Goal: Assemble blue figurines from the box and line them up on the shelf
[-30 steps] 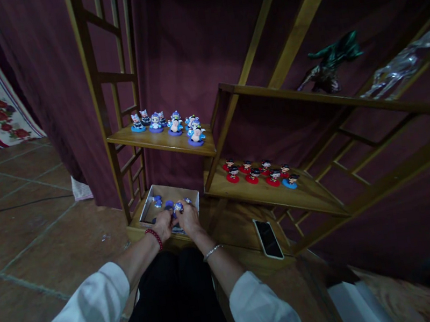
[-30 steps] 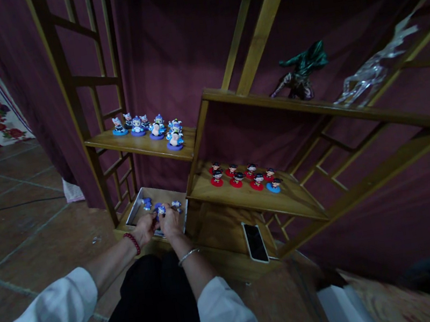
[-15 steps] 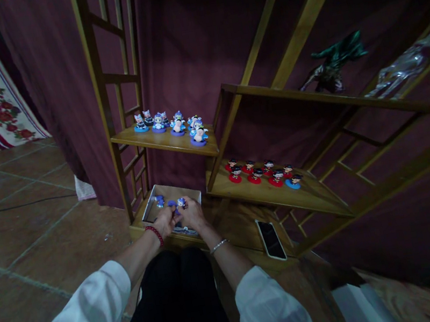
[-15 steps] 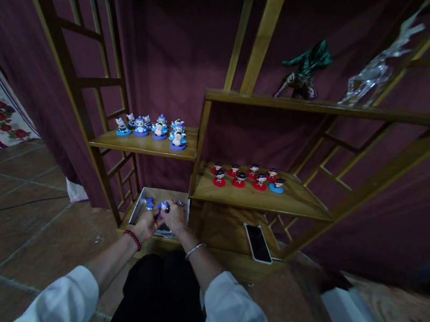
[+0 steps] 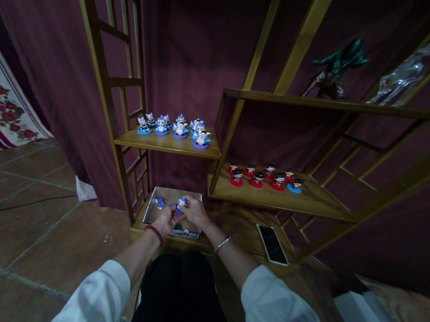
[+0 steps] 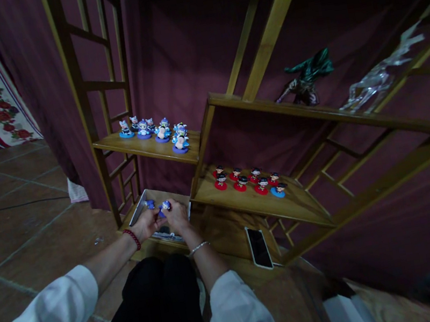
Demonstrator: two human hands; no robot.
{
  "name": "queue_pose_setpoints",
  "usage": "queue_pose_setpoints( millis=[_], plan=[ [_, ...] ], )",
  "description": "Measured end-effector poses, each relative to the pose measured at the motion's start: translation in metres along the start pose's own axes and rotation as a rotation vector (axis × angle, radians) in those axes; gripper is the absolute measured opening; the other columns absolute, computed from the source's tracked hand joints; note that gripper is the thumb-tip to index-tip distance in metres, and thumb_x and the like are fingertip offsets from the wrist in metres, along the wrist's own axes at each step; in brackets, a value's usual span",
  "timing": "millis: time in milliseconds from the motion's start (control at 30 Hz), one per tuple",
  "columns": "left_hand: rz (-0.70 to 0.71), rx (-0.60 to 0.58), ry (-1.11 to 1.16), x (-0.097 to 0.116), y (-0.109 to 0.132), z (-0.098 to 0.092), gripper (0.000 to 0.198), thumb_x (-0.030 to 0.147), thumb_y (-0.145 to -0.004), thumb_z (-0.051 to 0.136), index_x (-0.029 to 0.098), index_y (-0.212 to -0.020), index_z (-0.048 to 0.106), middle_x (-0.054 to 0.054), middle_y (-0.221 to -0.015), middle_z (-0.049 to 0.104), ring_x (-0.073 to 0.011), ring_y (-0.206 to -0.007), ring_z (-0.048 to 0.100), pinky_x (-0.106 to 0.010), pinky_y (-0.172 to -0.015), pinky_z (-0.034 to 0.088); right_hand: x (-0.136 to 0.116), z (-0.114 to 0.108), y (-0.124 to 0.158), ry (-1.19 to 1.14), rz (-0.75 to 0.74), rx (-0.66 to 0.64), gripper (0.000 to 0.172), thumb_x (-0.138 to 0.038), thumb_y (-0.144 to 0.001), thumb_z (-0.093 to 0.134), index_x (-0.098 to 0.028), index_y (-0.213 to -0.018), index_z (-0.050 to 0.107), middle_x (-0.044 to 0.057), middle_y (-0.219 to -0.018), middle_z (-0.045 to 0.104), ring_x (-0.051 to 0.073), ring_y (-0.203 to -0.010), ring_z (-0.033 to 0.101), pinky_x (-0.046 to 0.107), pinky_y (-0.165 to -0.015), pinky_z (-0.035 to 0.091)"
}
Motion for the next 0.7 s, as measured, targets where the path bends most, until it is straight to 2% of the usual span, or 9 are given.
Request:
queue_pose_setpoints(
  millis=[233, 500, 700],
  plan=[
    [0.008, -0.041, 0.039, -0.002, -0.005, 0.0, 0.019, 0.003, -0.082, 0.038, 0.013, -0.072, 0.051, -0.004, -0.065, 0.061, -0.0105, -0.057, 0.06, -0.026, -0.061, 0.055, 0.012, 0.006, -0.004, -0.142, 0.072, -0.024, 0.038, -0.017, -0.067, 0.055, -0.023, -0.104, 0.057, -0.003, -0.076, 0.064, 0.012, -0.067, 0.059, 0.023, -0.064, 0.047],
    [0.0, -0.028, 0.069, -0.004, -0.007, -0.003, 0.018, 0.004, -0.083, 0.037, 0.013, -0.072, 0.048, -0.005, -0.066, 0.061, -0.0117, -0.058, 0.061, -0.026, -0.056, 0.055, 0.019, 0.007, -0.007, -0.258, 0.08, -0.032, 0.031, -0.021, -0.062, 0.056, -0.02, -0.093, 0.061, -0.004, -0.064, 0.058, 0.012, -0.06, 0.054, 0.022, -0.056, 0.043],
    [0.012, -0.05, 0.115, -0.002, -0.004, -0.002, 0.018, 0.001, -0.081, 0.037, 0.013, -0.073, 0.048, -0.004, -0.064, 0.059, -0.0122, -0.059, 0.062, -0.03, -0.063, 0.056, 0.026, 0.008, -0.008, -0.307, 0.092, -0.024, 0.031, -0.023, -0.061, 0.058, -0.019, -0.092, 0.06, -0.005, -0.063, 0.056, 0.011, -0.057, 0.052, 0.022, -0.056, 0.042]
  ],
)
Point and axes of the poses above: each hand's wrist, its own y-axis away from the middle knuckle, its own z-axis out of the palm, x = y × z, the point moved 7 cm from there along -y, towards the middle knuckle
